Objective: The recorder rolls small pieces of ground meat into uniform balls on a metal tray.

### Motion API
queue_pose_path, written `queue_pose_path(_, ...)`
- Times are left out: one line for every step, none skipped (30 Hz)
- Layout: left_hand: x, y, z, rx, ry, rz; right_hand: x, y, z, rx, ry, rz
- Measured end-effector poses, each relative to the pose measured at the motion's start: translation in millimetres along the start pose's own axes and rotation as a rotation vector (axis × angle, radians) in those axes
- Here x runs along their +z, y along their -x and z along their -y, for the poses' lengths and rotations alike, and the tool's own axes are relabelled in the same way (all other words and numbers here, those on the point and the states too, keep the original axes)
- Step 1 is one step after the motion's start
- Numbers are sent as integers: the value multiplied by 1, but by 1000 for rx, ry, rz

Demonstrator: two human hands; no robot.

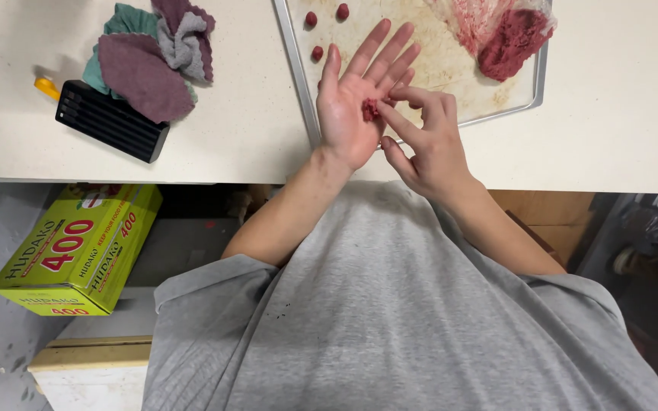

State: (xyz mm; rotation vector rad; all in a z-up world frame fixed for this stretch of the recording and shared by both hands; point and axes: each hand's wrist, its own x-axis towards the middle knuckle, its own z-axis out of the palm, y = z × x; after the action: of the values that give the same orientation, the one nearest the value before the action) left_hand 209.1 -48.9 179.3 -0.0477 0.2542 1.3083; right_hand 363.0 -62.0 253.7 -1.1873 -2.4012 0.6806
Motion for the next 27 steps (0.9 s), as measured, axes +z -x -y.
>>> queue_pose_path(0,0,0,2,0,4,-2,1,4,-3,3,-1)
queue_pose_path(0,1,-1,-3,20,13,-4,2,7,-13,10,-2)
queue_pose_path(0,2,-2,-8,40,21,-6,3,11,-22,18,-3)
queue_pose_path(4,6,-4,-3,39,23,-6,5,11,-28,18,-3)
queue_pose_path(8,9,-5,-10,62,57,-5,8,11,-10,-47,-39)
queue_pose_path(12,13,-6,-20,88,91,-5,11,11,11,-111,-74)
queue_pose_path(11,15,-5,-16,89,93,-5,11,12,8,-110,-73)
queue_pose_path(10,17,-3,-10,59,132,-5,12,13,4,-134,-95)
queue_pose_path(10,18,-1,-3,28,172,-5,13,13,1,-159,-117)
queue_pose_path(9,19,0,-3,31,174,-5,15,12,0,-156,-117)
queue_pose_path(9,20,0,-12,41,155,-6,16,12,-23,-153,-117)
queue_pose_path(10,18,0,-20,48,141,-7,16,10,-52,-149,-121)
queue_pose_path(10,16,-1,-17,48,149,-6,17,4,-58,-145,-124)
queue_pose_path(9,16,1,-27,63,145,-5,20,0,-9,-315,-218)
queue_pose_path(8,17,2,-38,78,141,-3,24,-4,41,-485,-312)
queue_pose_path(4,15,8,-40,82,143,1,16,-6,42,-481,-311)
queue_pose_path(1,14,15,-4,21,154,4,7,-8,14,-419,-342)
queue_pose_path(-2,10,20,32,-42,168,8,-2,-10,-18,-357,-374)
queue_pose_path(5,9,19,31,-41,172,16,-7,-11,-19,-353,-376)
queue_pose_path(12,10,19,39,-96,116,24,-9,-10,-59,-309,-299)
queue_pose_path(19,11,19,48,-151,60,32,-12,-9,-97,-267,-220)
queue_pose_path(16,8,21,47,-151,63,34,-11,-4,-97,-264,-221)
queue_pose_path(13,6,22,77,-196,22,36,-11,1,-62,-350,-170)
queue_pose_path(10,2,20,113,-244,-19,39,-14,5,-35,-439,-116)
queue_pose_path(10,-1,17,120,-248,-17,37,-14,10,-43,-441,-116)
queue_pose_path(9,0,17,120,-299,15,36,-11,16,-91,-474,-60)
queue_pose_path(7,1,17,118,-350,47,35,-7,22,-140,-506,-4)
